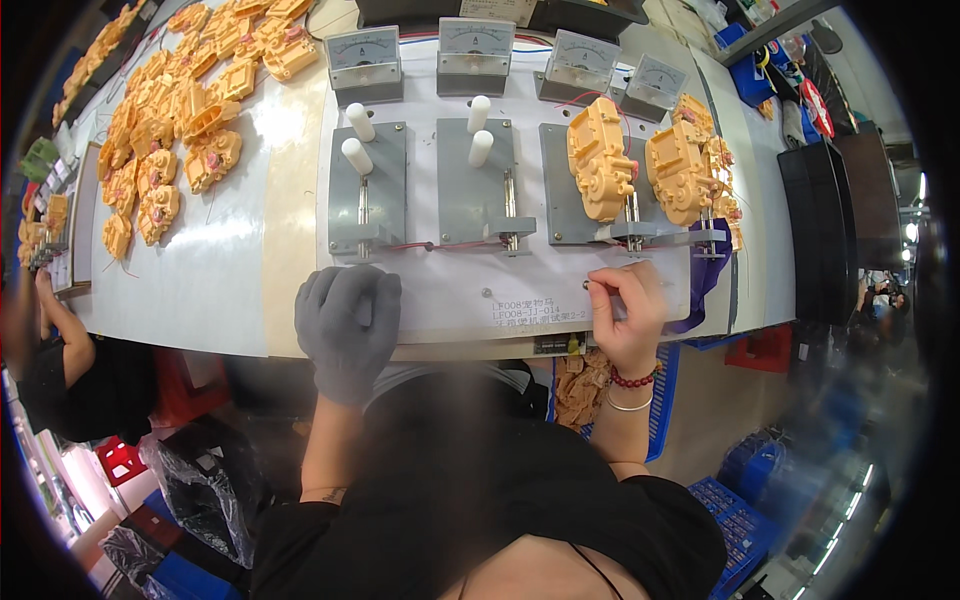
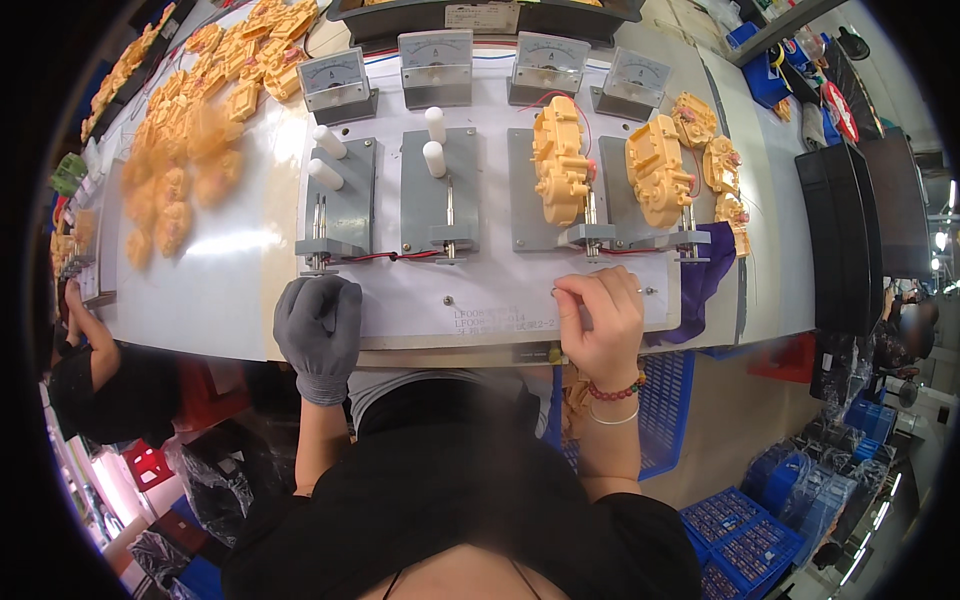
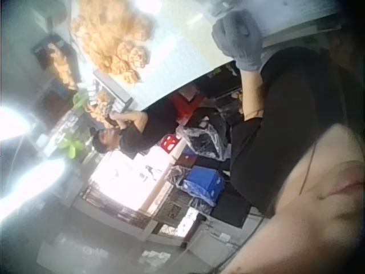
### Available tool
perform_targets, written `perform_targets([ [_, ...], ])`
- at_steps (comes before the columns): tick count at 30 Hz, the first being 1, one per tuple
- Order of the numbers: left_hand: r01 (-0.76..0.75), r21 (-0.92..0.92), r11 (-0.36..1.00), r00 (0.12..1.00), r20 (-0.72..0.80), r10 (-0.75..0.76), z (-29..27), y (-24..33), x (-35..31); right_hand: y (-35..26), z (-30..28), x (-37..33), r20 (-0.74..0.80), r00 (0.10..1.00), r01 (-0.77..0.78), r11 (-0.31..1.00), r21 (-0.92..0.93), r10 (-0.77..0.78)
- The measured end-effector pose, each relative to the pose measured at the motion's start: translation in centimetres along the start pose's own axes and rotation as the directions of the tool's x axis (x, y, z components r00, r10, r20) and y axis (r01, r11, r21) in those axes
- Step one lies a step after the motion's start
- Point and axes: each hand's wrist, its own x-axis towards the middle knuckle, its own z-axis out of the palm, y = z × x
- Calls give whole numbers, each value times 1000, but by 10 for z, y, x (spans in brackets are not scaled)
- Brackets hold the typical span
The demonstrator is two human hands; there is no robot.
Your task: Assembling and testing electrical components of plastic toy car bodies at a factory workbench.
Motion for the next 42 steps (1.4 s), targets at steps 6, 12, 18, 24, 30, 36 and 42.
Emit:
perform_targets([
  [6,-1,-6,1000,1000,-2,1,0,0,0,0,0,0,-2,1000,11,1000,-4,-11],
  [12,1,-20,1000,1000,-6,-1,0,1,0,0,0,1,-5,1000,21,1000,-3,-21],
  [18,-5,-14,1000,1000,-3,5,1,0,2,2,1,5,8,997,83,996,-28,-83],
  [24,-151,-141,978,985,-109,136,-13,3,-4,6,-2,1,-13,996,93,996,20,-92],
  [30,-603,-202,772,769,110,629,-28,96,76,-9,4,1,-135,977,-113,934,338,167],
  [36,-502,-108,858,662,591,461,64,129,122,3,11,-8,-267,964,130,845,518,16],
  [42,-353,-212,911,801,435,412,37,138,134,15,4,-1,-123,992,82,696,714,9],
])
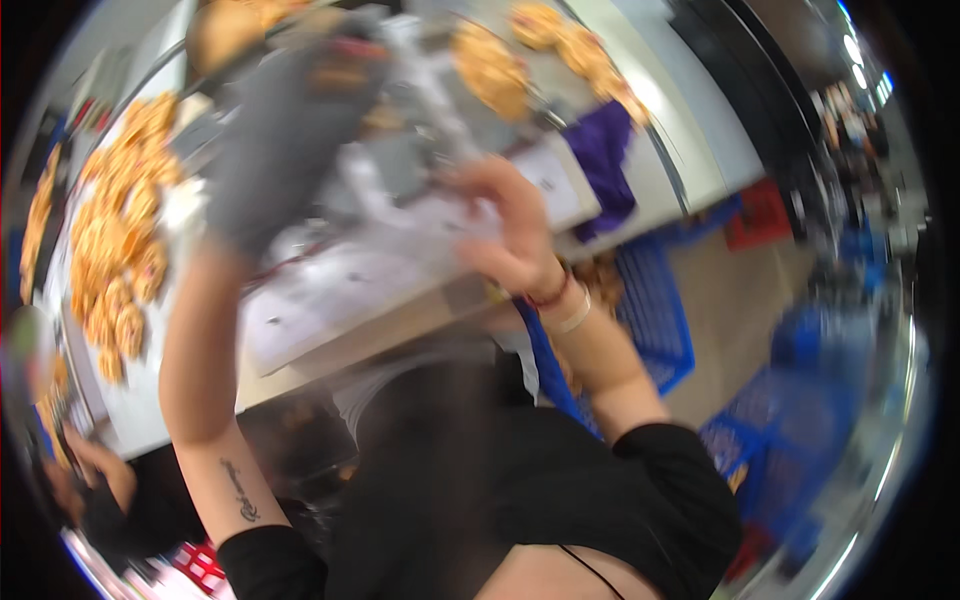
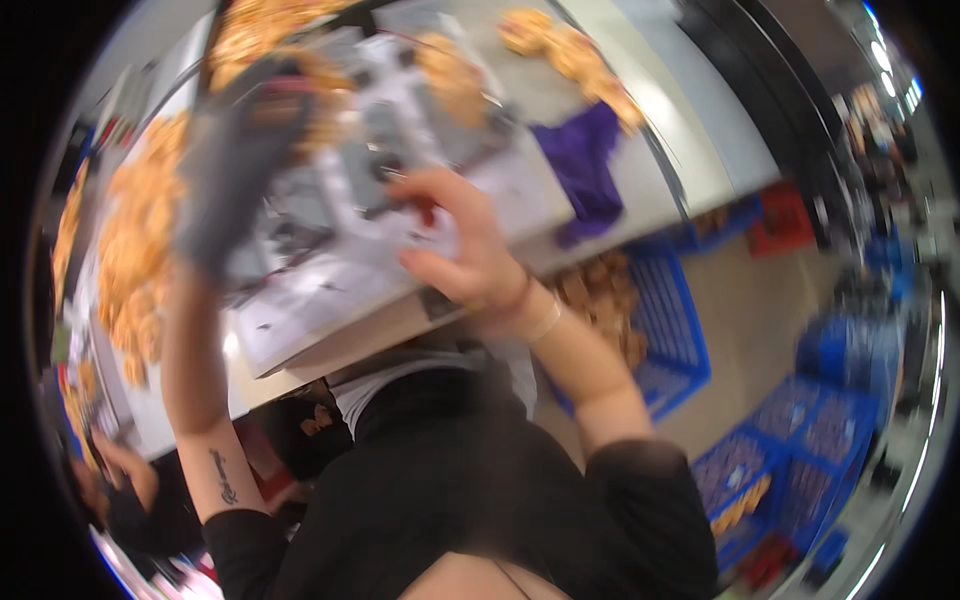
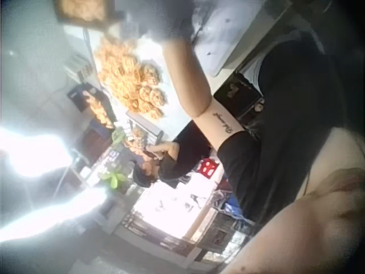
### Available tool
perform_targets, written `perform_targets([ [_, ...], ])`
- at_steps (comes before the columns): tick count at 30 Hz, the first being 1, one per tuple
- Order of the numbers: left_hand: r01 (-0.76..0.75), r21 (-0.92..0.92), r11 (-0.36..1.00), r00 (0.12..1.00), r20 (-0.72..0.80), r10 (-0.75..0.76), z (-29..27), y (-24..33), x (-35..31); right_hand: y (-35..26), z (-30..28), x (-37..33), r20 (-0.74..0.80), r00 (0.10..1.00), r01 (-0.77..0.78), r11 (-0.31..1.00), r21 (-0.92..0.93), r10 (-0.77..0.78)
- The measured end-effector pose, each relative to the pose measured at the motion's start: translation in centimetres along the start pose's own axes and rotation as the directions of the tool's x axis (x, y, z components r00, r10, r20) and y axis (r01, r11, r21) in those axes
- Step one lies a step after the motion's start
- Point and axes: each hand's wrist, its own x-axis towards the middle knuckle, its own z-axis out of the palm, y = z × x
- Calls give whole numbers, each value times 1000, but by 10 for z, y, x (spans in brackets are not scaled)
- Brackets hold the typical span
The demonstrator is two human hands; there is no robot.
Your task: Assembling and testing electrical components of plastic toy car bodies at a factory workbench.
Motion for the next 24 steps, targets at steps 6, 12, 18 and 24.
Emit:
perform_targets([
  [6,50,-266,963,773,620,131,13,63,-110,6,-15,11,93,977,-212,902,376,191],
  [12,-148,-399,905,704,600,380,203,94,-166,-18,15,25,109,984,-154,978,140,140],
  [18,-254,-558,790,709,449,545,66,72,-136,-40,-70,13,-8,926,269,676,-687,-377],
  [24,87,-321,943,863,-448,-232,-23,-37,-198,-10,-88,3,25,999,-5,732,-682,30],
])
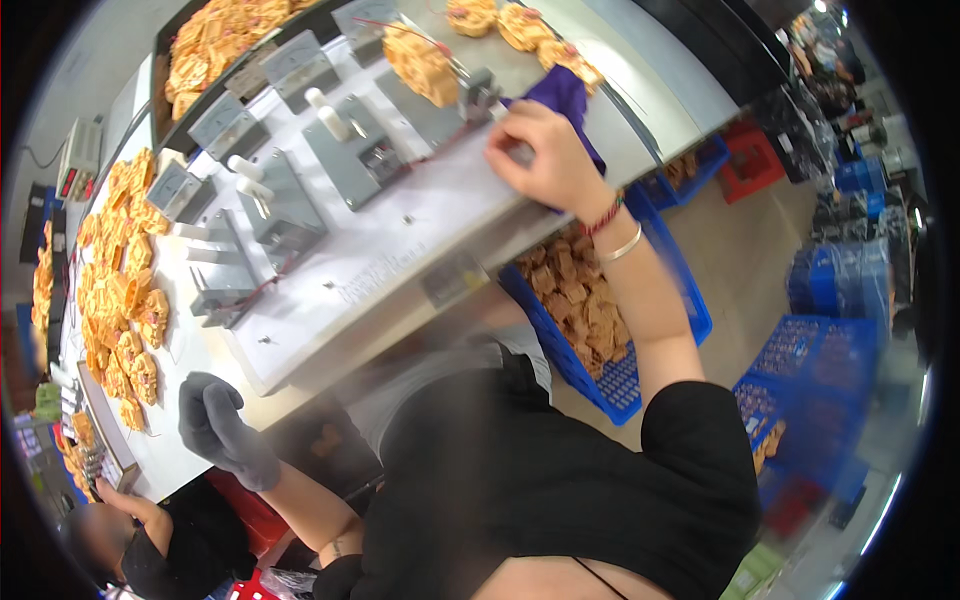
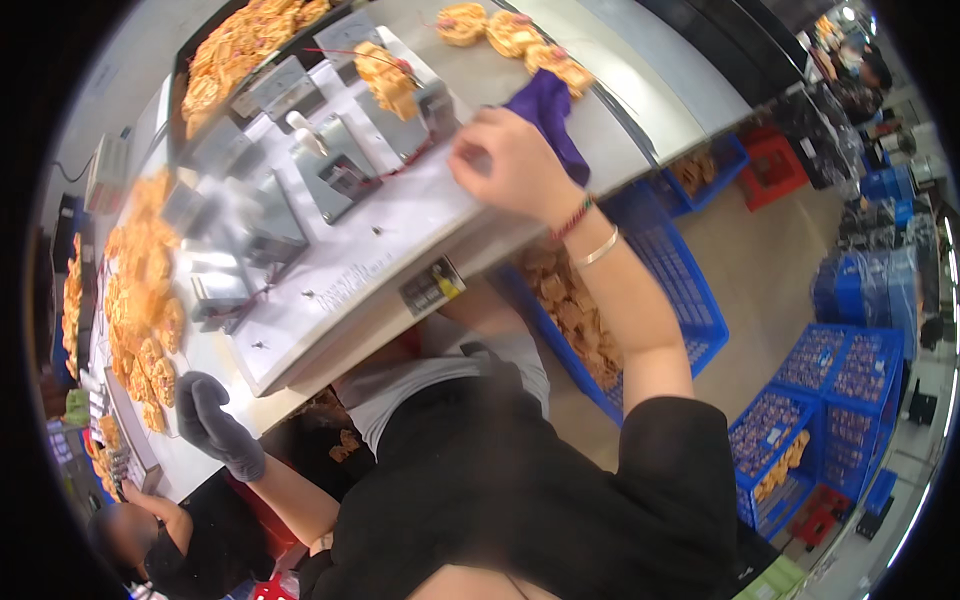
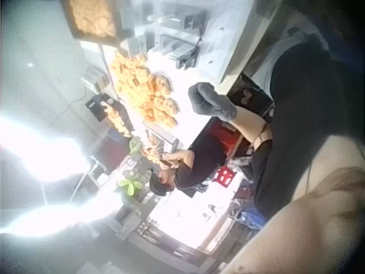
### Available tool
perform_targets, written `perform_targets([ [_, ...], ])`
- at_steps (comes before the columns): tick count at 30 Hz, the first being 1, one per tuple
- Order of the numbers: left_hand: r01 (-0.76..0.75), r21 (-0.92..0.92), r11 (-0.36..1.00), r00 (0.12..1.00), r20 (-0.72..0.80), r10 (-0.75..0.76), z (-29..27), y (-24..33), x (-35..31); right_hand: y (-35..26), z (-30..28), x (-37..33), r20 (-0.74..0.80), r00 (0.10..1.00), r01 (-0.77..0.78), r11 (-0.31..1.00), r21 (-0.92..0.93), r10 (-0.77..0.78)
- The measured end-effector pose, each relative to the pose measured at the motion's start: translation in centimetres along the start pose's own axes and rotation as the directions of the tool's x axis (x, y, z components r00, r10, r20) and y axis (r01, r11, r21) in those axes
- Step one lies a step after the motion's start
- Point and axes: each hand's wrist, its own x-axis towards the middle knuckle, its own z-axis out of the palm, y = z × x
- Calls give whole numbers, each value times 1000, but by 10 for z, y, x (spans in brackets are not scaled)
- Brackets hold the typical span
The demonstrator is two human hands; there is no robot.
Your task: Assembling and testing electrical components of plastic toy car bodies at a factory workbench.
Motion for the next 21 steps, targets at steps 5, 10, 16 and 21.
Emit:
perform_targets([
  [5,83,382,920,990,-137,-32,16,-51,-16,5,19,-16,-241,970,-20,999,-45,8],
  [10,57,448,892,998,-60,-34,38,-57,-5,3,19,-7,-162,981,102,993,-65,-112],
  [16,197,412,889,979,-30,-203,36,-59,-5,6,19,-14,-133,991,-10,999,34,15],
  [21,125,468,875,991,-18,-131,38,-60,-7,4,19,-16,-123,982,-123,980,158,143],
])
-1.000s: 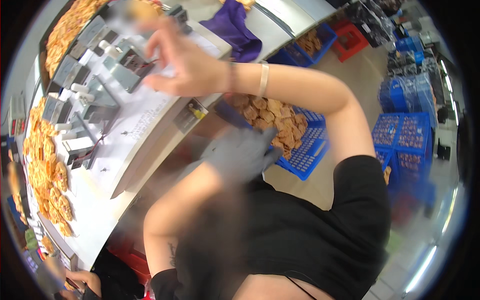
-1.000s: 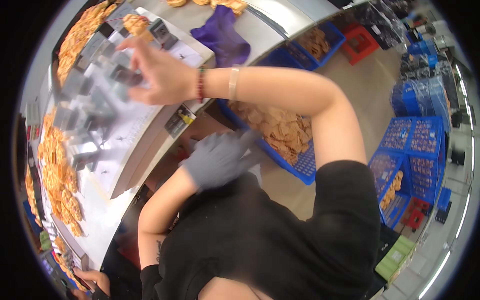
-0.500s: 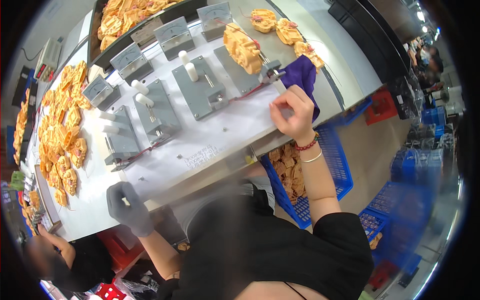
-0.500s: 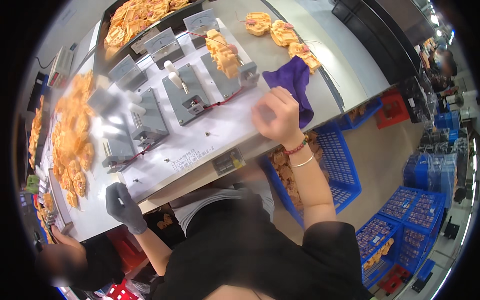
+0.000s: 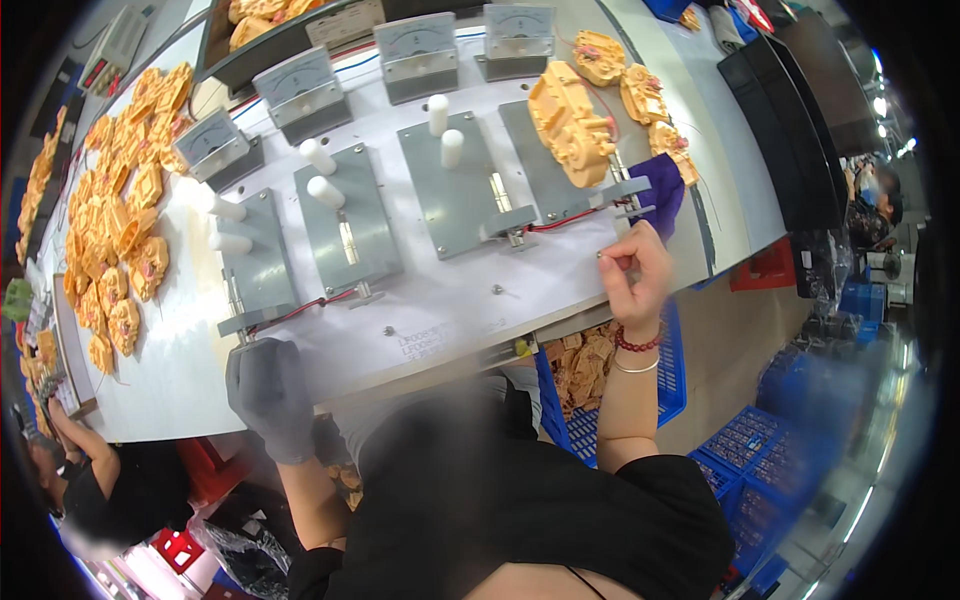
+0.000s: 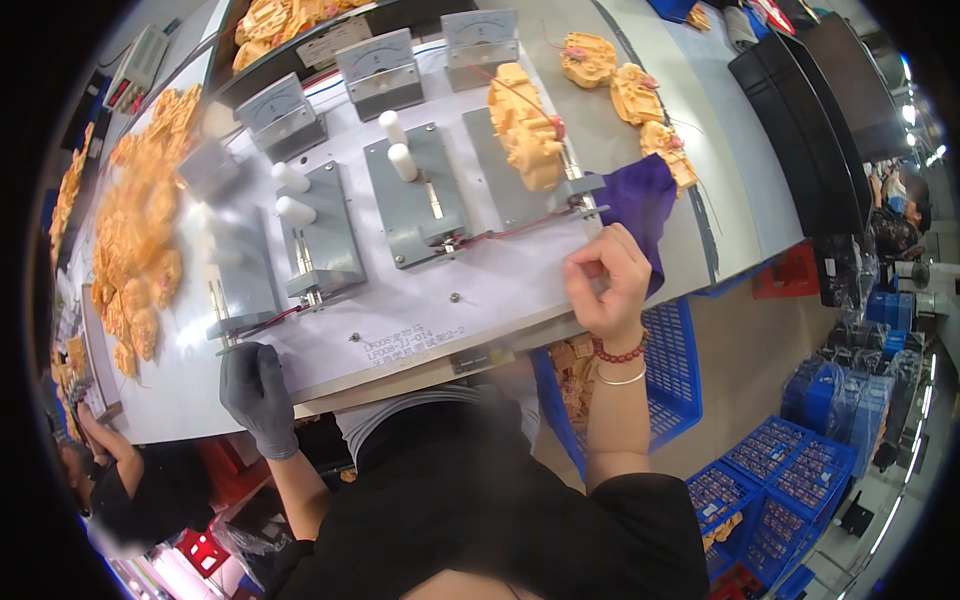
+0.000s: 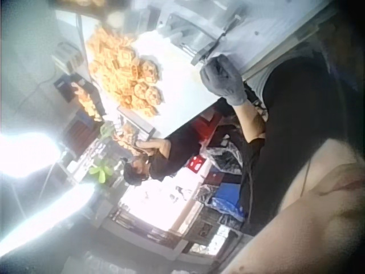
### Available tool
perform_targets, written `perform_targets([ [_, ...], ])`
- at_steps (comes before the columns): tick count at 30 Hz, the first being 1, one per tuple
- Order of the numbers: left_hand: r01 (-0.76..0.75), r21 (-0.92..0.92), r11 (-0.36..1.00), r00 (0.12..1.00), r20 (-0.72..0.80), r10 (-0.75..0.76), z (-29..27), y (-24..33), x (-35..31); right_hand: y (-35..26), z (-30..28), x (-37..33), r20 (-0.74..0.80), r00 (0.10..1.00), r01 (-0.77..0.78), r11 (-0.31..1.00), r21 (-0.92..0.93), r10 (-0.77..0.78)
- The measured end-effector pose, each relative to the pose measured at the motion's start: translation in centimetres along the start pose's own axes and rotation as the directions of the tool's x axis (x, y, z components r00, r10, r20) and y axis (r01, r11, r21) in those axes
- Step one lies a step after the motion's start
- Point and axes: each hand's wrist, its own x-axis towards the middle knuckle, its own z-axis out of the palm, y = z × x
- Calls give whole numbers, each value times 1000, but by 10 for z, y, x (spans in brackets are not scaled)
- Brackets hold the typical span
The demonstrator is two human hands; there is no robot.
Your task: Assembling and testing electrical components of plastic toy car bodies at a factory workbench.
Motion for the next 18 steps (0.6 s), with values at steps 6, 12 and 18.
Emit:
perform_targets([
  [6,-64,11,998,998,-1,64,-1,3,6,6,-4,-4,3,998,-66,994,87,66],
  [12,-25,8,1000,1000,11,25,-8,7,8,2,-5,-3,96,986,-148,981,124,137],
  [18,-118,-24,993,993,-7,118,-6,4,13,7,-29,-4,221,925,-305,951,-59,310],
])
